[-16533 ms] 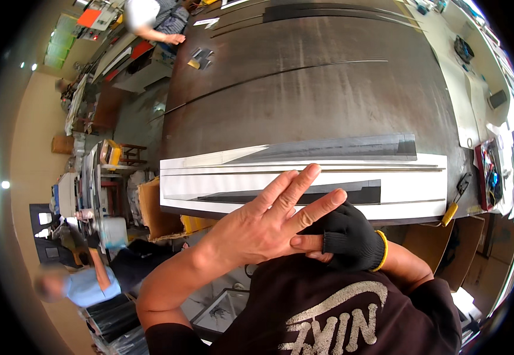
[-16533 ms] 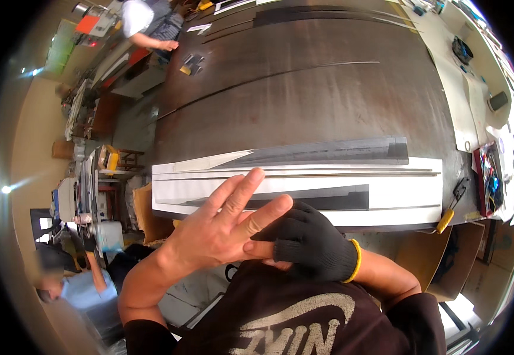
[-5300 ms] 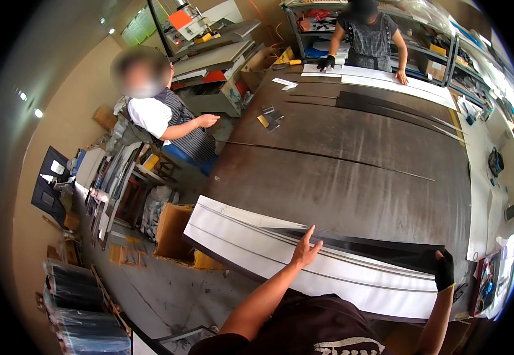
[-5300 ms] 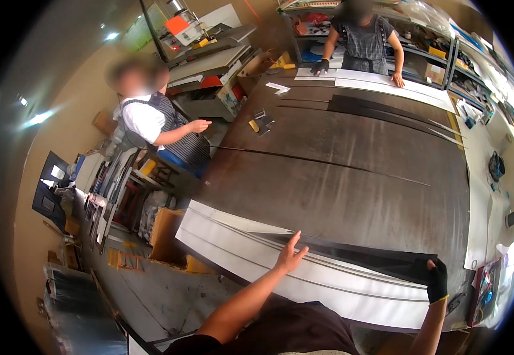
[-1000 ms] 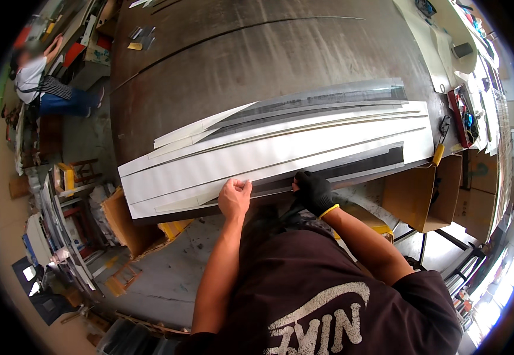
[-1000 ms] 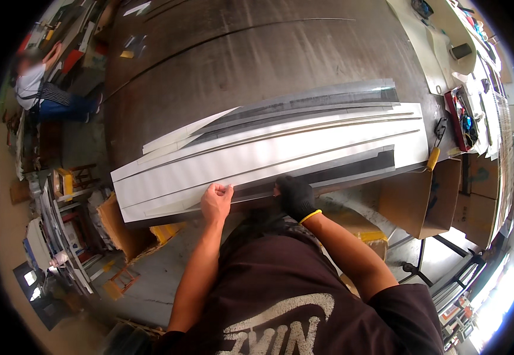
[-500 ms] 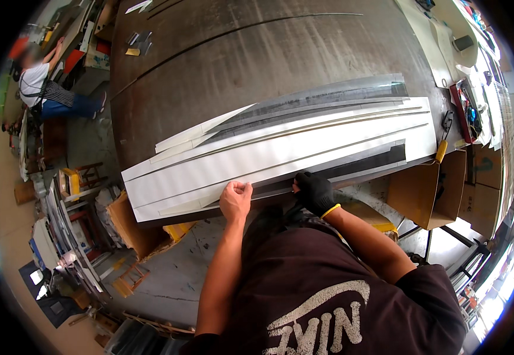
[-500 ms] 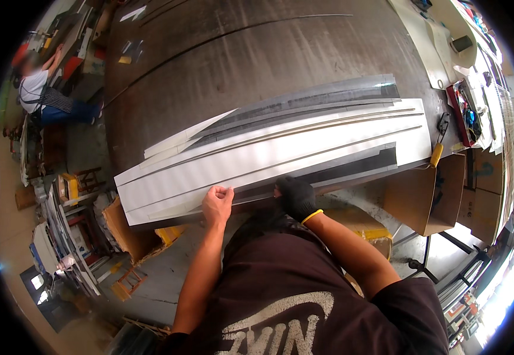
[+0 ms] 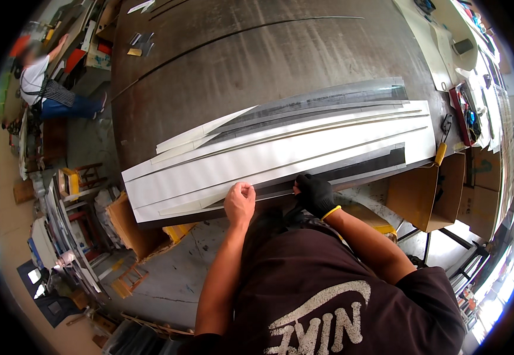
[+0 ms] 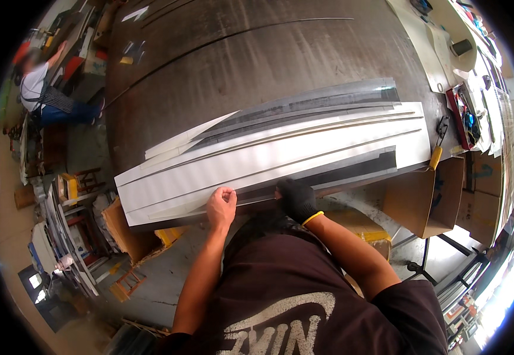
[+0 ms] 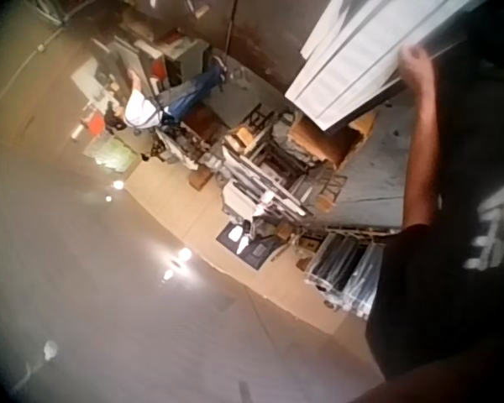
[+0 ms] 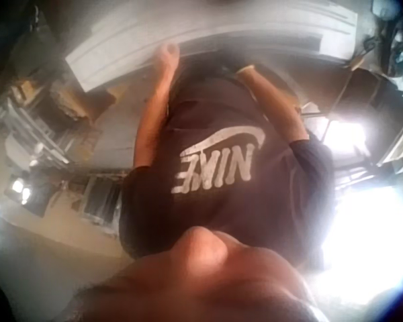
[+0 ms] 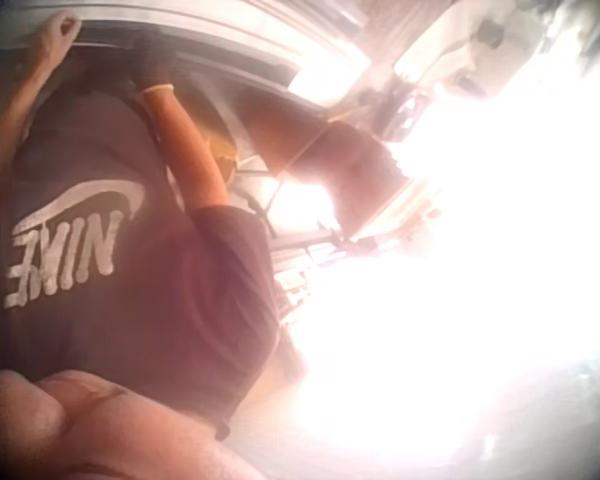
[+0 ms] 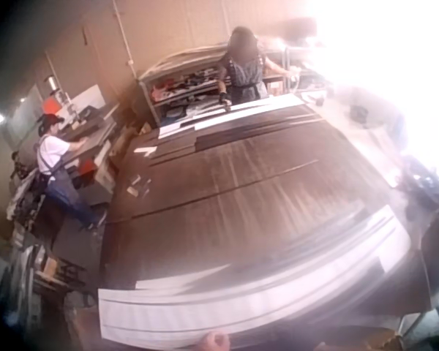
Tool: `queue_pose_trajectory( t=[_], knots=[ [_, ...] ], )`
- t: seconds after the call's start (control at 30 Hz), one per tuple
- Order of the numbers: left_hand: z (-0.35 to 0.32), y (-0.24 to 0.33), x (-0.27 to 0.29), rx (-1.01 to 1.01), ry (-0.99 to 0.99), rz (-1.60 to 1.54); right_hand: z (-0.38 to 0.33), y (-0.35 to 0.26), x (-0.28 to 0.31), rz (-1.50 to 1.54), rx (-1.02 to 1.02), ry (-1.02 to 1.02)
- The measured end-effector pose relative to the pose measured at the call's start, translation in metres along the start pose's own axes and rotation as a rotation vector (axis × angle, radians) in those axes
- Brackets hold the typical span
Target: The person aligns and stacks several long, thin white and dark strips on a large workbench. They use a yellow-handled roller tool to press down on the strips, smoothing them out and securing them in place.
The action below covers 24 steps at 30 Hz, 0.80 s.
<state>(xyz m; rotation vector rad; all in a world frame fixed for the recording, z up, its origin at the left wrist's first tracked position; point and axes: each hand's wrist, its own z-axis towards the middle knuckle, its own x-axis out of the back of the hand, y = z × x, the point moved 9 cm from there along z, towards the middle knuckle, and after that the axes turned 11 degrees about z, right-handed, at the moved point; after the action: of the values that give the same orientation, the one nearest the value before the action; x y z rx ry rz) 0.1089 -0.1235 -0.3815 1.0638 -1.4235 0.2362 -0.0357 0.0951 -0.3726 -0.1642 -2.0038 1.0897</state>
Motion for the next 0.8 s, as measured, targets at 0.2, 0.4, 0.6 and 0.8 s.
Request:
queue_pose_trajectory(
  t=[0.2, 0.4, 0.6, 0.8],
  knots=[
    [0.001, 0.004, 0.003, 0.067, -0.014, 0.043, 0.001, 0.001, 0.000, 0.002, 0.004, -0.009],
    [0.005, -0.002, 0.000, 0.062, -0.014, 0.062, 0.002, -0.002, 0.000, -0.020, 0.000, -0.050],
    [0.007, -0.097, 0.020, 0.326, -0.070, -0.211, 0.000, 0.000, -0.001, 0.017, 0.037, -0.018],
    [0.003, -0.276, 0.095, 0.706, 0.189, -1.092, 0.001, -0.009, 0.002, 0.004, 0.078, -0.038]
  ],
)
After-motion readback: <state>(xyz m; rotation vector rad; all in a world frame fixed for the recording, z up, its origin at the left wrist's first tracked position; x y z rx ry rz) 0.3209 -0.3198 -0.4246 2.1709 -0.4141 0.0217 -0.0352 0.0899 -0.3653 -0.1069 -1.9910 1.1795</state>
